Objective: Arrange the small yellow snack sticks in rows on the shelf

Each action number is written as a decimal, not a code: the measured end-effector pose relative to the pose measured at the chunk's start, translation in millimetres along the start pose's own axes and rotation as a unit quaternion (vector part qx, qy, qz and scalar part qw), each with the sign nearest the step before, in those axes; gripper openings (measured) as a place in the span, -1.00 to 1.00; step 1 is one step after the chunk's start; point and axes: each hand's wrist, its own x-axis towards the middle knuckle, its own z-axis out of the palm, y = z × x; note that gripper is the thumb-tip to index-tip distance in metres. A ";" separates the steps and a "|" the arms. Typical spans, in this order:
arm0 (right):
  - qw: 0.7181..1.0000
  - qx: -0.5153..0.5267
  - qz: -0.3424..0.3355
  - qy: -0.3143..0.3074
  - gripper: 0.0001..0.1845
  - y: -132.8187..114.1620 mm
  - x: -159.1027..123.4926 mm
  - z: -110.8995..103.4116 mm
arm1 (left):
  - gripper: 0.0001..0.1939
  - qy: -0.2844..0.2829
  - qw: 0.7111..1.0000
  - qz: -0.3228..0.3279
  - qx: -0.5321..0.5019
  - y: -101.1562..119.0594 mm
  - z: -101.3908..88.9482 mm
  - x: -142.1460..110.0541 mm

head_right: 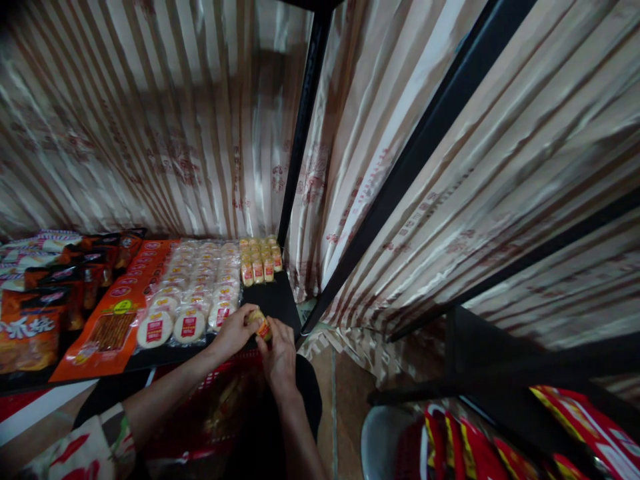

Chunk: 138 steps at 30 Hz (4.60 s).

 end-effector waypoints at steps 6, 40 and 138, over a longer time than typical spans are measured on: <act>1.000 -0.013 0.008 0.004 -0.63 5.5 12.5 8.7 | -0.69 -0.007 1.000 0.010 0.028 3.2 1.4 18.3; 0.983 0.022 0.133 0.122 -0.57 57.0 97.3 66.1 | -0.61 0.004 0.995 -0.032 -0.096 12.2 34.4 115.7; 0.986 0.098 0.133 0.037 -0.63 26.9 52.3 52.9 | -0.78 0.011 0.998 -0.064 0.028 8.9 38.9 38.5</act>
